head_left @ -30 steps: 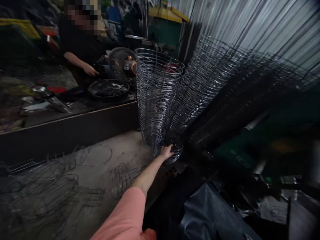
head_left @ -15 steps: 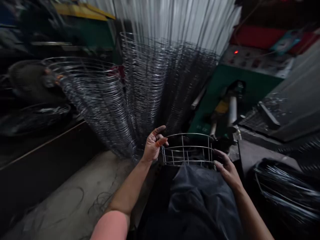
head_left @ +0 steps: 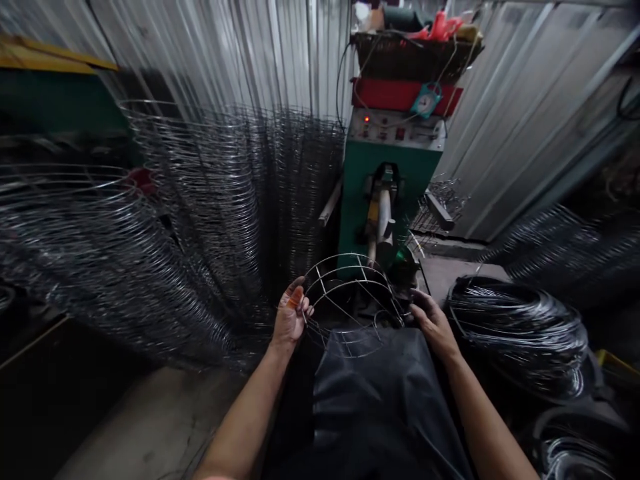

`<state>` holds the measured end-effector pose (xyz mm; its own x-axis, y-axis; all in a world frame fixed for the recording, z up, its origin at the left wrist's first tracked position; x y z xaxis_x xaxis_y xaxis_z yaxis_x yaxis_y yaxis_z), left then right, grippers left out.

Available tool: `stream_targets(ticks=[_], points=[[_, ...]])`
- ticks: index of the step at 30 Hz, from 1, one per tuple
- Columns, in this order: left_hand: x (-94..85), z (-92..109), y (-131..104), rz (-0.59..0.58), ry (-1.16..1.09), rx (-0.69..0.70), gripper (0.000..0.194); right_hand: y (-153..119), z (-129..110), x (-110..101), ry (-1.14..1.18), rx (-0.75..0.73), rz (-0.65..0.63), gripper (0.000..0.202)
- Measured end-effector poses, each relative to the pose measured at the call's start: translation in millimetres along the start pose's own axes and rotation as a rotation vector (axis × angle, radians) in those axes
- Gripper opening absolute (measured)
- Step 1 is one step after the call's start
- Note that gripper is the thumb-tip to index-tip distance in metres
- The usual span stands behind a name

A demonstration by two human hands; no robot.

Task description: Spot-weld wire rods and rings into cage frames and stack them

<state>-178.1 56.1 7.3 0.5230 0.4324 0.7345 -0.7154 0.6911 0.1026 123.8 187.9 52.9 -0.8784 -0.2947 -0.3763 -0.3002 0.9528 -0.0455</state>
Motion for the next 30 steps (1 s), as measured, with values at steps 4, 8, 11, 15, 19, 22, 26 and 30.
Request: stream_targets(ticks=[4, 8, 11, 15, 19, 22, 26, 30], points=[[-5.8, -3, 5, 0.000, 0.072, 0.086, 0.033, 34, 10, 46, 0.053, 0.059, -0.124, 0.061], [-22.9, 33, 9, 0.001, 0.197, 0.238, 0.037, 9, -4, 97, -0.005, 0.033, -0.393, 0.051], [-28.9, 70, 12, -0.018, 0.134, 0.300, 0.042, -33, -22, 97, -0.070, -0.103, -0.550, 0.034], [-9.5, 73, 17, -0.101, -0.024, 0.246, 0.047, -42, -36, 31, 0.075, -0.180, -0.230, 0.043], [12.9, 13, 19, -0.120, -0.062, 0.079, 0.045, -63, -31, 57, 0.338, -0.060, -0.634, 0.066], [12.1, -39, 17, -0.114, 0.097, -0.086, 0.046, -72, -12, 74, 0.516, 0.162, -0.732, 0.046], [-22.5, -64, 2, 0.059, 0.556, -0.212, 0.042, -58, 22, 50, 0.604, 0.332, -0.344, 0.037], [2.6, -50, -28, -0.019, 0.653, -0.076, 0.047, -55, 36, 56, 0.587, 0.336, -0.248, 0.042]])
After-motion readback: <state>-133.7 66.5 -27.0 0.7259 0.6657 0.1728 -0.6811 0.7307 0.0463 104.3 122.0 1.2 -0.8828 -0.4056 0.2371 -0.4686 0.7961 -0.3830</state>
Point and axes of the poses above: each hand's wrist, its own y-axis towards the middle knuckle, its own x-axis out of the palm, z = x × y, the point moved 10 cm from there along y, towards the middle knuckle, and after that the axes turned 15 degrees about x, right-handed, at the moved point
